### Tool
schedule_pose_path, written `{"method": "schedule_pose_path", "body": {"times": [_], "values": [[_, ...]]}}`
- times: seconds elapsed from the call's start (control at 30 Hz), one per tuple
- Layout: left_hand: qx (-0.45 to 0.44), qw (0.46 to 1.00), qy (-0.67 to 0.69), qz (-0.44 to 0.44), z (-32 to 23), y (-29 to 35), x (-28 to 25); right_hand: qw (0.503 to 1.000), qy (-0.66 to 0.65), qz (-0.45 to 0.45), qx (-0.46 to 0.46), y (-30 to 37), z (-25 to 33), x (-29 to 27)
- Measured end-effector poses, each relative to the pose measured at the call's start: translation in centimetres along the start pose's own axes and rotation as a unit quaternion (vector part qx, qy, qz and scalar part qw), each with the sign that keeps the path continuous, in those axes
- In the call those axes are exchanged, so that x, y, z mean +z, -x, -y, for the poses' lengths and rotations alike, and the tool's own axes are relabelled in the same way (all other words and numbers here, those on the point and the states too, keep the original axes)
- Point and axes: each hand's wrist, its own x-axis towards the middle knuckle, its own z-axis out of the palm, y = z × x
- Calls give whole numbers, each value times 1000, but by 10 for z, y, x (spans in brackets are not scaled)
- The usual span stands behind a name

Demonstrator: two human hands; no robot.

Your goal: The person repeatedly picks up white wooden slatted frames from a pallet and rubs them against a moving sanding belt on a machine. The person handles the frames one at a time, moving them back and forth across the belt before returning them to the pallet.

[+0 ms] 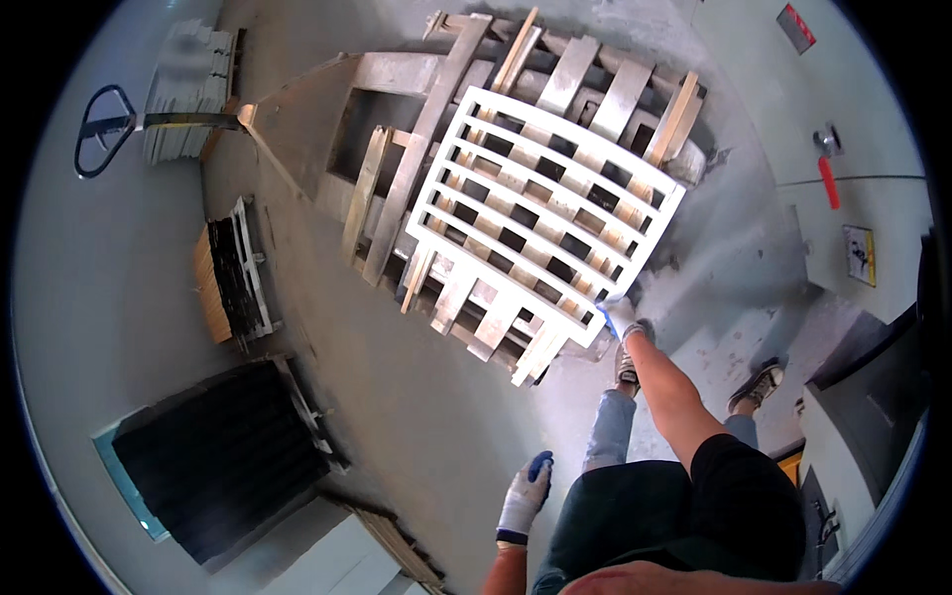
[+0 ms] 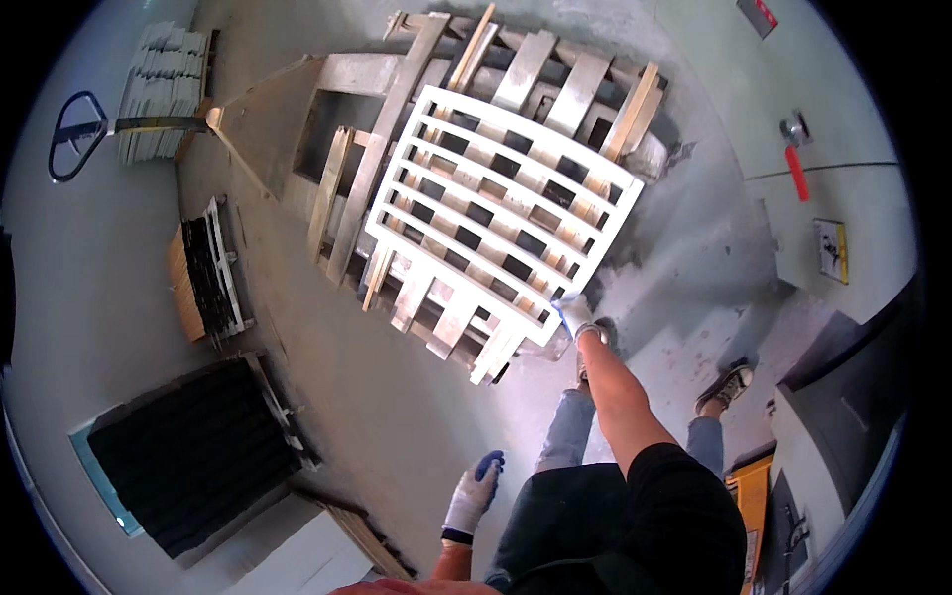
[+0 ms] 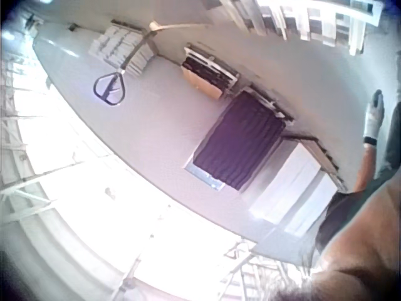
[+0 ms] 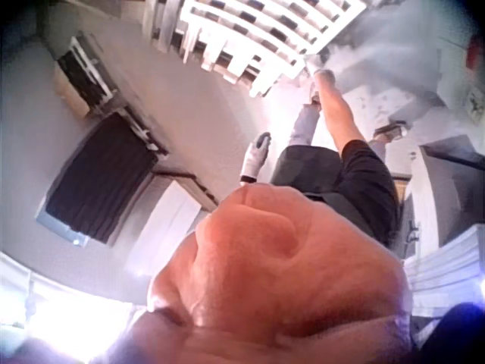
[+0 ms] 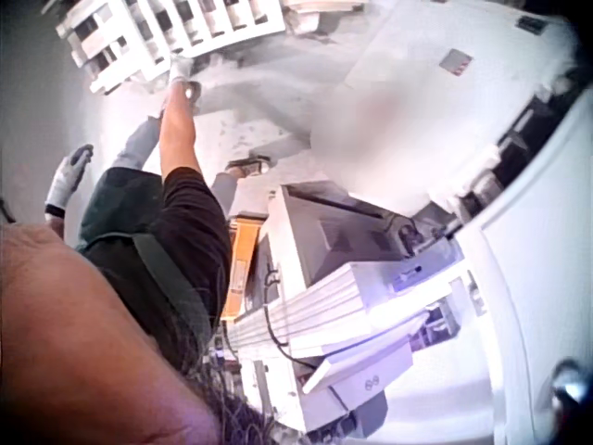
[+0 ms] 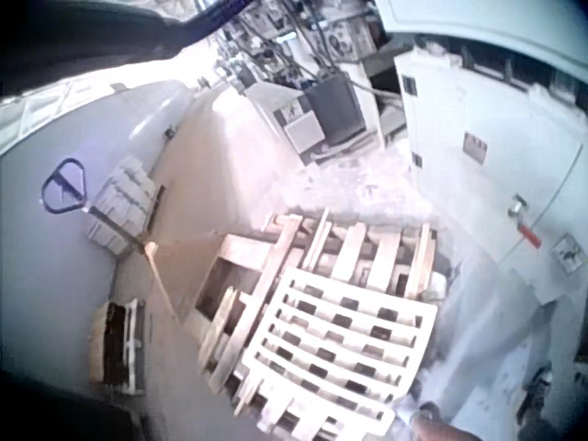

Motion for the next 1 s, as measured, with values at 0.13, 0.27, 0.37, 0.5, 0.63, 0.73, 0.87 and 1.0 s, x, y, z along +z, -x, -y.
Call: {"method": "schedule_pose_path", "body": {"times": [0.13, 0.27, 0.37, 0.5, 0.63, 0.73, 0.87, 1.0], "values": [[-112, 984, -134, 35, 20, 15, 20, 995, -30, -42, -86, 47, 41, -7], [-88, 979, -174, 54, 22, 19, 16, 952, -241, -99, -160, 71, 37, -32], [-106, 974, -198, 27, 7, 29, 15, 942, -316, -4, -116, 153, 85, -90], [67, 959, -271, -39, 2, 6, -7, 909, -330, 43, -251, 262, 196, -144], [168, 962, -53, -211, -46, -16, -39, 928, -215, 64, -297, 391, 330, -197], [211, 954, 139, -163, -99, -23, -58, 923, -140, 48, -355, 471, 371, -254], [100, 960, 263, -1, -86, -106, -17, 918, 46, 36, -393, 594, 394, -358], [-32, 882, 420, 213, -131, -109, 94, 926, 139, -2, -351, 722, 402, -432]]}}
